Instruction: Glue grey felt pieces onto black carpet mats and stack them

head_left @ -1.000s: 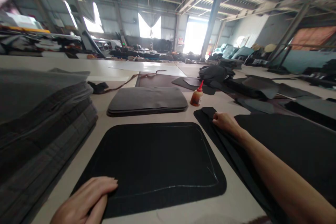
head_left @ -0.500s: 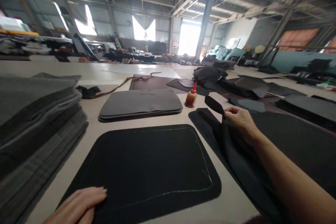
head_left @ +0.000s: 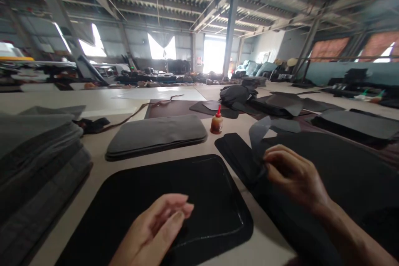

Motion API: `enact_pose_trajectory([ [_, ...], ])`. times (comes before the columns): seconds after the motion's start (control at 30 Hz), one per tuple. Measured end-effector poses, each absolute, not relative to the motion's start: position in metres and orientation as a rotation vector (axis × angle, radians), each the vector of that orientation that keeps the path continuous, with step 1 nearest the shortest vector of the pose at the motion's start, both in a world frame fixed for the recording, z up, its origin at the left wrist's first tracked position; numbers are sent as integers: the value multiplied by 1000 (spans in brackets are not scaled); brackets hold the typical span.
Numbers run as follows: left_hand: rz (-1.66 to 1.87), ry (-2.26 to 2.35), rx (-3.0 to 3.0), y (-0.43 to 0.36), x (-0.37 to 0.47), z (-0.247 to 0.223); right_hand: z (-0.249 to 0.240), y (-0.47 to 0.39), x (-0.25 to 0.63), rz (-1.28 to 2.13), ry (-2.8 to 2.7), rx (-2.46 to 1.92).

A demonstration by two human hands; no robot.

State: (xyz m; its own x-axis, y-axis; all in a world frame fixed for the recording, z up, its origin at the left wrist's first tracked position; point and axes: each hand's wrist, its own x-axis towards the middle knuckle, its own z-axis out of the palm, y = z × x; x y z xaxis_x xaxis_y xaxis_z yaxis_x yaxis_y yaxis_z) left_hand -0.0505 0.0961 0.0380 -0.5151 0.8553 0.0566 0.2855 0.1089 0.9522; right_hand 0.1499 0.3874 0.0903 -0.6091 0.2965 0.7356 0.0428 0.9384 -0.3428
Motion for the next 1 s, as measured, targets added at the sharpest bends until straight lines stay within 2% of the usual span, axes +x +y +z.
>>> enact_pose_trajectory([
  [0.13,1499,1353,730,147,-28,67,70,342,163,128,-2390,0],
  [0.23,1502,1206,652,160,-21,75,50,326,167,49,-2448,90],
  [0.37,1470,1392,658,159,-17,71,37,316,167,46,-2444,113],
  [0.57,1553,1502,688,165,-17,59,46,307,172,168,-2499,175],
  [0.7,1465,1612,1020,157,-10,69,57,311,187,181,-2402,74],
  [0.83,1295,1591,1261,144,4,83,65,323,190,335,-2489,-20],
  [1.0,1409,1568,1231,135,6,87,52,359,186,311,-2562,-85],
])
